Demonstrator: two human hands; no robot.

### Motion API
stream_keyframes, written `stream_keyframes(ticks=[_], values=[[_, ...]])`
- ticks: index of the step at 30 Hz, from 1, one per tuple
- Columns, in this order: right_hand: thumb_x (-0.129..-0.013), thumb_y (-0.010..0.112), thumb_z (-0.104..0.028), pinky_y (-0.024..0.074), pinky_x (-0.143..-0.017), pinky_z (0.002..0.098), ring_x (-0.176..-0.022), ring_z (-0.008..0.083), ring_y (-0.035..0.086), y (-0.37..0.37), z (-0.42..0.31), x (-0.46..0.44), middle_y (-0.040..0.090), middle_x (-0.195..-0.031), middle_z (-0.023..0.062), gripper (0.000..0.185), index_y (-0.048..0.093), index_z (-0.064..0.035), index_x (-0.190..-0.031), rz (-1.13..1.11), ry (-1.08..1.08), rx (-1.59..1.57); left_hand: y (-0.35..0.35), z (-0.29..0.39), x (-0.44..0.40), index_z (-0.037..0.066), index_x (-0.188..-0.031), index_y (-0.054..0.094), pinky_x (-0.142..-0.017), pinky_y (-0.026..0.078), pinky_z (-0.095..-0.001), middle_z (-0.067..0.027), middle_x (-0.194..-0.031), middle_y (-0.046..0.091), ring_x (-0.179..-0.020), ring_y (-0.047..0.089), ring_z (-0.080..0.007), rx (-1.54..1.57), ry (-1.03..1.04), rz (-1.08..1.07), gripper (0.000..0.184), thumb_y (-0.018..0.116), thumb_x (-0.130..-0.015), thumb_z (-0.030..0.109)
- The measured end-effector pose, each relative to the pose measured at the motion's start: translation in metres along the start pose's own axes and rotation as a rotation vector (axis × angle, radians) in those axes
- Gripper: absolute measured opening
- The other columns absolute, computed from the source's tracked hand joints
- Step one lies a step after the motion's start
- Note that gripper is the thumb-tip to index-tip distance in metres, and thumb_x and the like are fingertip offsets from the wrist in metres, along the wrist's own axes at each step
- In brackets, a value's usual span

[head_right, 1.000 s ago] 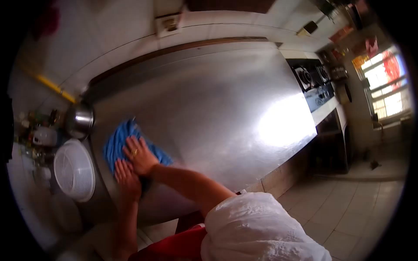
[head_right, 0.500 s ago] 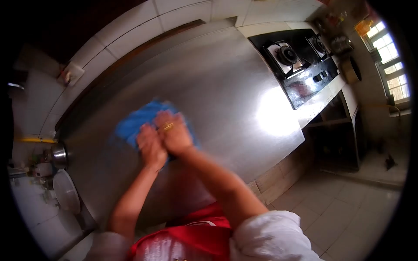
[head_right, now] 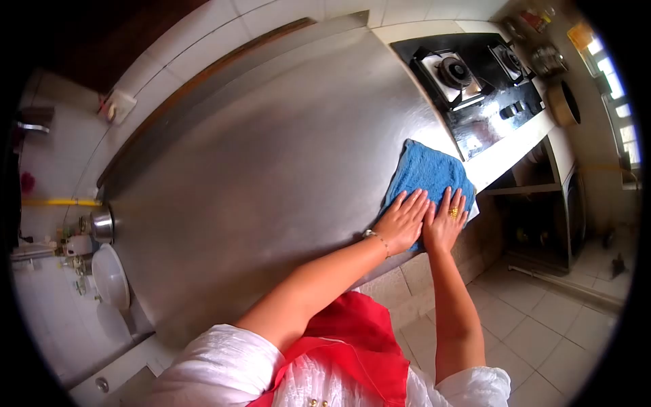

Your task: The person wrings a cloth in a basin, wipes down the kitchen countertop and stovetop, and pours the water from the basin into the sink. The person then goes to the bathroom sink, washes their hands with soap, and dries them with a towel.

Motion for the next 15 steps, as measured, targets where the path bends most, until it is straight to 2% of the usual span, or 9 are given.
stream_keyframes(ticks=[4,6,11,15], values=[[-0.09,0.047,-0.032,0.0149,-0.109,0.0546,-0.138,0.0389,0.019,0.013,-0.084,0.07,0.025,-0.147,0.0221,0.057,0.038,-0.0013,-0.137,0.077,-0.209,0.039,-0.029,-0.033,0.106,-0.001,-0.138,0.035,-0.113,0.014,-0.0443,-0.0161,-0.146,0.032,-0.138,0.024,-0.0271,0.086,-0.082,0.009,0.055,0.038,-0.091,0.027],[-0.087,0.049,-0.031,0.0144,-0.109,0.0563,-0.137,0.0417,0.019,0.007,-0.155,0.108,0.026,-0.146,0.0239,0.057,0.04,-0.0001,-0.135,0.036,-0.333,-0.045,-0.055,-0.061,0.181,-0.001,-0.138,0.035,-0.112,0.016,-0.0452,-0.0174,-0.145,0.032,-0.137,0.025,-0.029,0.069,-0.163,0.026,0.055,0.038,-0.092,0.029],[-0.085,0.05,-0.033,0.0128,-0.109,0.0587,-0.136,0.043,0.019,-0.005,-0.355,0.245,0.026,-0.145,0.0246,0.059,0.04,-0.0006,-0.134,-0.131,-0.643,-0.288,-0.124,-0.125,0.411,-0.002,-0.137,0.036,-0.11,0.02,-0.0474,-0.0205,-0.143,0.033,-0.135,0.028,-0.0335,-0.061,-0.442,0.082,0.057,0.039,-0.093,0.034],[-0.085,0.052,-0.035,0.014,-0.109,0.0564,-0.137,0.0389,0.02,-0.019,-0.513,0.407,0.028,-0.145,0.0217,0.059,0.041,-0.0059,-0.135,-0.352,-1.085,-0.401,-0.174,-0.145,0.607,-0.003,-0.136,0.036,-0.108,0.022,-0.0491,-0.023,-0.141,0.034,-0.132,0.03,-0.0371,-0.213,-0.706,0.151,0.058,0.039,-0.094,0.038]])
Point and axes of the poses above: each hand's wrist, its own x-axis away from the middle knuckle, its own y-axis out of the palm, z = x × y, the point moved 7 cm from there along -x, towards the middle knuckle
